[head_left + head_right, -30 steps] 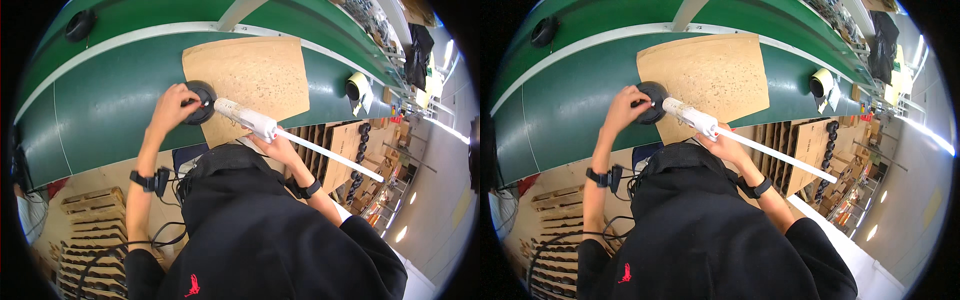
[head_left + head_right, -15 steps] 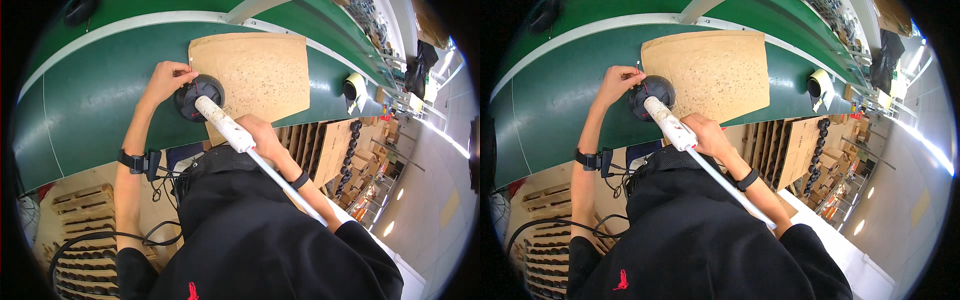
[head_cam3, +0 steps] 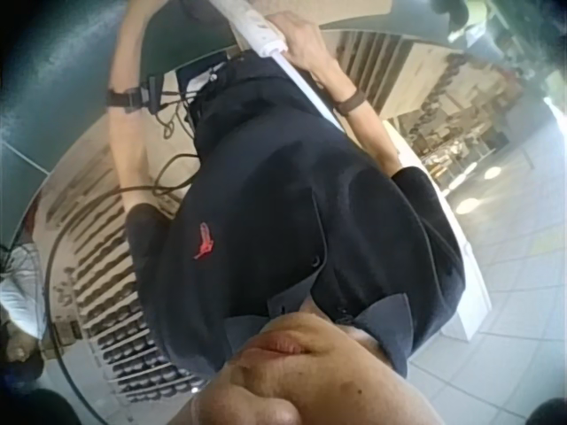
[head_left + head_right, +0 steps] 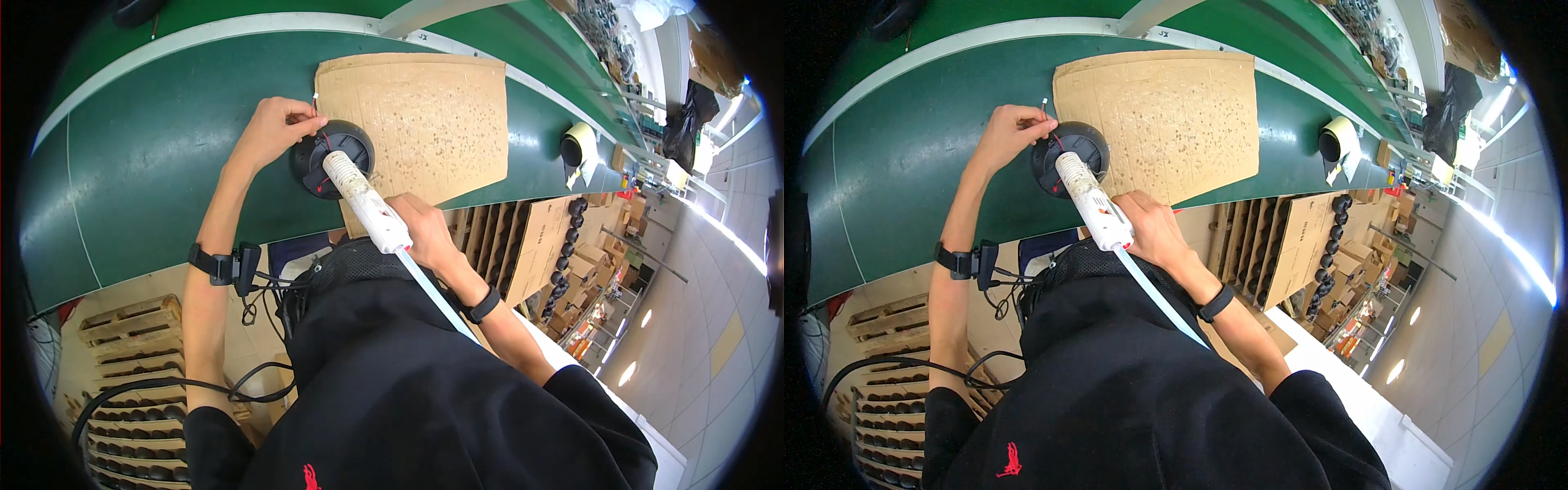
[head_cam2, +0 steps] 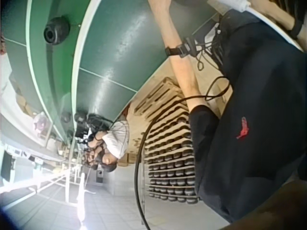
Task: Using a hot glue gun to apply adhesive to circular components on an assembly line.
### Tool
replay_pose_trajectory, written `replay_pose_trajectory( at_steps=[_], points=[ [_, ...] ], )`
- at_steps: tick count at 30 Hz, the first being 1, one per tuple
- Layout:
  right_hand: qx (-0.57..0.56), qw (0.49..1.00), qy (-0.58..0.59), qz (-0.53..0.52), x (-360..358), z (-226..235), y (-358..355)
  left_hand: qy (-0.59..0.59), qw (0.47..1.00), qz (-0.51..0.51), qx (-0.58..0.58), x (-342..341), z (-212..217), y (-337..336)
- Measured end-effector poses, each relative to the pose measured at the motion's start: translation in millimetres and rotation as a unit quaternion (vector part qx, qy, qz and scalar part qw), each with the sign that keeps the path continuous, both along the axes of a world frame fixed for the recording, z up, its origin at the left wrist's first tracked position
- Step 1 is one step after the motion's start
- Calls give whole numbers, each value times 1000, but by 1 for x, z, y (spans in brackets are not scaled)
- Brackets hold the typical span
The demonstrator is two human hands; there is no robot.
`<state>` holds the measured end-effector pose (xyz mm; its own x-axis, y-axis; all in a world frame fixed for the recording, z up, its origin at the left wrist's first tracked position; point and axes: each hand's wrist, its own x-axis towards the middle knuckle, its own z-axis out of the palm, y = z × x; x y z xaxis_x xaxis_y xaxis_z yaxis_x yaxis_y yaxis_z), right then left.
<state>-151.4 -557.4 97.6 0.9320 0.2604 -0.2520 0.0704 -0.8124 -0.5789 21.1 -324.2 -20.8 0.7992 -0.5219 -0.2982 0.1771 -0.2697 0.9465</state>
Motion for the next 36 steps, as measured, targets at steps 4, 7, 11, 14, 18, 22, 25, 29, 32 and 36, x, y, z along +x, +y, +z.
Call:
replay_pose_trajectory(
  at_steps=[4,7,11,14,18,22,25,29,32,36],
  points=[
    [12,1000,0,-2,-1,0,1,-5,1000,3,-12,-2,-5,5],
    [15,1000,6,-10,-2,-1,-3,16,999,-14,-27,0,-3,7],
    [14,1000,7,-5,-2,0,-6,52,996,-30,-69,-5,2,16],
    [13,1000,-3,-8,-3,-2,-10,72,996,-30,-46,-10,6,22],
    [22,1000,-4,-11,-2,-4,-11,77,995,-61,-31,-17,15,30],
    [23,1000,11,-3,2,-3,-11,96,992,-77,-30,-22,17,34],
    [23,1000,16,5,5,-3,-11,97,992,-74,-29,-25,16,36],
    [7,1000,22,0,1,-8,-16,46,999,-6,-10,-32,25,35],
    [31,999,11,-7,-3,-10,-20,39,993,-65,93,-41,27,42],
    [63,997,16,-32,-7,-5,-23,39,990,-99,92,-68,40,21]
  ],
)
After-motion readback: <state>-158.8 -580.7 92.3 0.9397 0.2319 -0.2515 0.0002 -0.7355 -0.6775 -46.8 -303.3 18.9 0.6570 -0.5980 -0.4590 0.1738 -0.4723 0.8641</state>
